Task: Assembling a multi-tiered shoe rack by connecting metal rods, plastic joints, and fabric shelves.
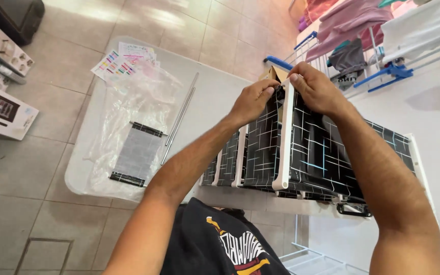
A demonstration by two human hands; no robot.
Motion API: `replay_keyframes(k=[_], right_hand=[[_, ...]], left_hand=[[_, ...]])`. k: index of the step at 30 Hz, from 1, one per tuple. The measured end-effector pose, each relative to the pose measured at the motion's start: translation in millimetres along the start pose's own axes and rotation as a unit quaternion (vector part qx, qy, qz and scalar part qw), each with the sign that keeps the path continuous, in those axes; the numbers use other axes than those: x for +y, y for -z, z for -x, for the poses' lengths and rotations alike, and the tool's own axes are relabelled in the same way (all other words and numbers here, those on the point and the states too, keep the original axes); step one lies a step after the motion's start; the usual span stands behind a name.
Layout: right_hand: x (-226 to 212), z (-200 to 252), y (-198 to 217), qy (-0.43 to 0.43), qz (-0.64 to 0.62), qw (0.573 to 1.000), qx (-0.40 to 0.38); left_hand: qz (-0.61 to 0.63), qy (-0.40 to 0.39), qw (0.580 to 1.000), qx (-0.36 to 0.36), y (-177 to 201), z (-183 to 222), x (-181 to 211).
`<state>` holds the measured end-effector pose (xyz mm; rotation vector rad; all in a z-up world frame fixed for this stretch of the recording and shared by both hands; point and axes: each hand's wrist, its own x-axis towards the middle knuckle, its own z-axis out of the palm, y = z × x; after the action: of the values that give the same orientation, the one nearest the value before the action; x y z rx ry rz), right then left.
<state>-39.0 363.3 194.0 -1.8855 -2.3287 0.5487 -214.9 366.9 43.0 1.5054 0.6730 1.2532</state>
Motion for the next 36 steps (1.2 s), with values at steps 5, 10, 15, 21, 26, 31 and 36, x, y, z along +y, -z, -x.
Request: replay_keyframes(k=[5,10,15,21,26,31,36], right_hand=[[4,-7,-3,0.02,-0.037,0.999,-0.016],[9,-8,-4,0.026,-0.049,0.998,-0.025],[28,-12,-10,0.023,-0.066,0.997,-0.034],[29,-9,-9,0.038,-0.077,0.996,-0.032],[32,-7,-14,0.05,-0.066,0.996,-0.016],[31,-4,-16,0.074,-0.066,0.995,-0.023],[-51,37,4,0.075,0.081,0.994,-0.013]], left_hand=[[0.011,0.004,1.0,-0.015,-2,-11,-6],[0.031,0.012,0.999,-0.025,-2,-12,-8],[0.055,0.006,0.998,-0.029,-7,-15,-19],[0.077,-0.011,0.997,-0.021,-10,-14,-21],[0.096,-0.026,0.995,-0.018,-12,-16,-24],[0.097,-0.031,0.995,-0.01,-24,-21,-59],[-0.007,0.005,0.999,-0.042,3,2,2]])
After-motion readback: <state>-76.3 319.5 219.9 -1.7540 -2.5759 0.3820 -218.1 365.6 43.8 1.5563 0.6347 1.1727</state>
